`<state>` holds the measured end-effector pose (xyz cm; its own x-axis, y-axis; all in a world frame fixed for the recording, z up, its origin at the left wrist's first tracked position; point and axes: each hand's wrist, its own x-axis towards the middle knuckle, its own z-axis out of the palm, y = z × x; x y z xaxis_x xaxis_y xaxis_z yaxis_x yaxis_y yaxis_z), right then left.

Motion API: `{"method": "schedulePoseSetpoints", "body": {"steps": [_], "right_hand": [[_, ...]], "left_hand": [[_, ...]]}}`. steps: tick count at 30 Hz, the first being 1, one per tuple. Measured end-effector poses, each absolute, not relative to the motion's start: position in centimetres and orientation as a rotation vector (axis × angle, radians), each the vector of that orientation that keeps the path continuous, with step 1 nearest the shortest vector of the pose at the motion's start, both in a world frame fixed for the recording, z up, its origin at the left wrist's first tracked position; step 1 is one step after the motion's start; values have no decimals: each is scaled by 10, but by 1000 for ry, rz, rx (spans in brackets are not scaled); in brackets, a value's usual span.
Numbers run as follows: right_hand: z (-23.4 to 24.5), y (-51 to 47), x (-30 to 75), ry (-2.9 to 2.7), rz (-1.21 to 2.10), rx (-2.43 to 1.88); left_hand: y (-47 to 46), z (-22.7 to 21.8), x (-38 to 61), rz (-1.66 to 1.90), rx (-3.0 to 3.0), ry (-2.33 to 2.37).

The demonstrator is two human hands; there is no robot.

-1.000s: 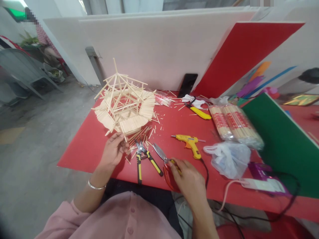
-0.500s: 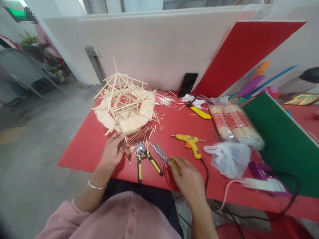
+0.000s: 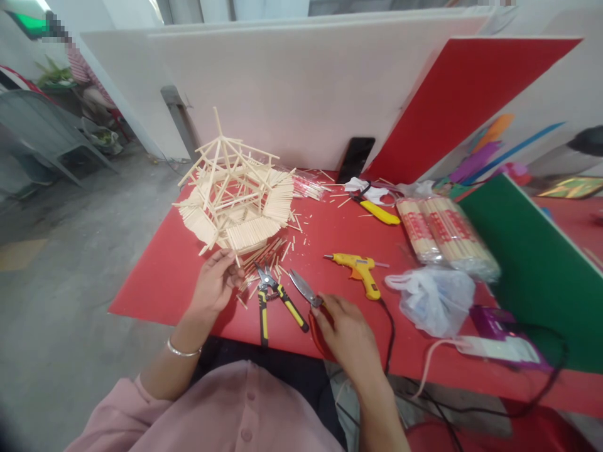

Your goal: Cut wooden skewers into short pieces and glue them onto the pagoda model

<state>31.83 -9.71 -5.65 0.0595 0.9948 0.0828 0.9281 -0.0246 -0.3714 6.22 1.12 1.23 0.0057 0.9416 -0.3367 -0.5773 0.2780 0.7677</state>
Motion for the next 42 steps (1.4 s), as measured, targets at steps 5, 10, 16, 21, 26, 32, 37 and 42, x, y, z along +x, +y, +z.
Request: {"method": "schedulePoseSetpoints", "body": {"steps": [5, 10, 16, 21, 26, 32, 37, 42], "right_hand": [[-58, -97, 319, -1946, 293, -2001], [-59, -97, 318, -1924, 290, -2001], [-60, -98, 318, -1909, 321, -2013], [-56, -97, 317, -1914, 338, -2020], [-56, -98, 316, -1912, 343, -2029], [-57, -99, 314, -1932, 267, -2013], [-59, -99, 316, -1957, 229, -1995], [-54, -98, 311, -1921, 77, -1905]], "left_hand": [[11, 14, 63, 1260, 483, 955], [11, 13, 62, 1260, 484, 960], [11, 12, 62, 1260, 489, 954], [11, 12, 62, 1259, 494, 948], [11, 12, 62, 1262, 505, 952], [11, 11, 62, 1267, 506, 949], [11, 11, 62, 1271, 505, 954], [9, 10, 61, 1278, 534, 939]]}}
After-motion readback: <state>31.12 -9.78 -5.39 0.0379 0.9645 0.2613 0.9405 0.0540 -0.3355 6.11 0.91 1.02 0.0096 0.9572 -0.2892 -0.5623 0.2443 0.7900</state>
